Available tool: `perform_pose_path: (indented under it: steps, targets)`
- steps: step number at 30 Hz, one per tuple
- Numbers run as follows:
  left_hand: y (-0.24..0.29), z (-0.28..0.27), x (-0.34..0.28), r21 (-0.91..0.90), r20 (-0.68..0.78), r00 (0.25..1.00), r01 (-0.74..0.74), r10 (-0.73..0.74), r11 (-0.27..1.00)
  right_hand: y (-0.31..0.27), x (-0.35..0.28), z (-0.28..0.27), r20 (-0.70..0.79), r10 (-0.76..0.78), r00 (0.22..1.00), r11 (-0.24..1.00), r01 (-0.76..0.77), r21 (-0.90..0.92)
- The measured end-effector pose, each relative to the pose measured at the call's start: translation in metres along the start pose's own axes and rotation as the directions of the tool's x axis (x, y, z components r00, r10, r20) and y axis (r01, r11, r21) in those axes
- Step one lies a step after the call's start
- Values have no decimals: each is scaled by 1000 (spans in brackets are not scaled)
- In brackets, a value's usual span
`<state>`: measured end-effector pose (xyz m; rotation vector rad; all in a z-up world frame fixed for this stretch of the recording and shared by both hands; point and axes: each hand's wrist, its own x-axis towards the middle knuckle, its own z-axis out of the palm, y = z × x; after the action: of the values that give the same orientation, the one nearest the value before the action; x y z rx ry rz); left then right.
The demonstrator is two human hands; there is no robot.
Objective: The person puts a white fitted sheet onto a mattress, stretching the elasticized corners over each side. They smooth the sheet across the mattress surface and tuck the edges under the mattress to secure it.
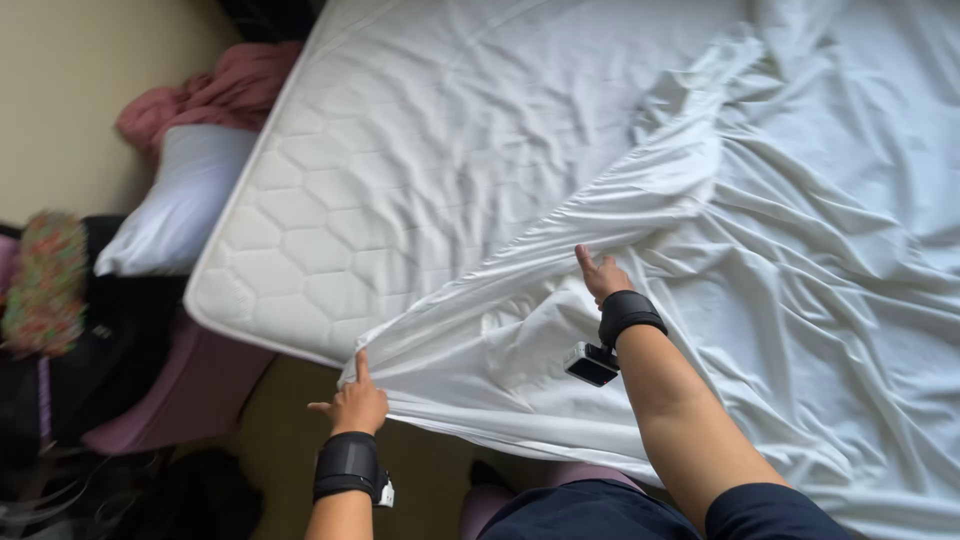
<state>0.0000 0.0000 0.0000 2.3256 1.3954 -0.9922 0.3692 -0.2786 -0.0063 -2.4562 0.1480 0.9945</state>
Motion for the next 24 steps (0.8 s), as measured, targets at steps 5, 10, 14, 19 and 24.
perform_pose_path:
  steps: [5,10,14,19,24]
  targets:
    - [-37,6,30,-52,-33,995,-99,97,994,-88,-6,83,33,-9,999,999,8,37]
    - [-25,-46,48,-94,4,948,-316,318,944,-164,-23,181,37,-14,999,997,12,73]
    - [-28,-64,84,-223,-87,835,-548,543,807,-190,18,242,-89,-176,980,961,190,199]
    - [-42,-56,135,-453,-66,645,-699,761,553,-199,-7,251,-160,-585,795,799,599,52]
    - [-73,-117,143,-240,119,455,-849,883,470,-193,-33,256,8,-485,875,707,398,-584]
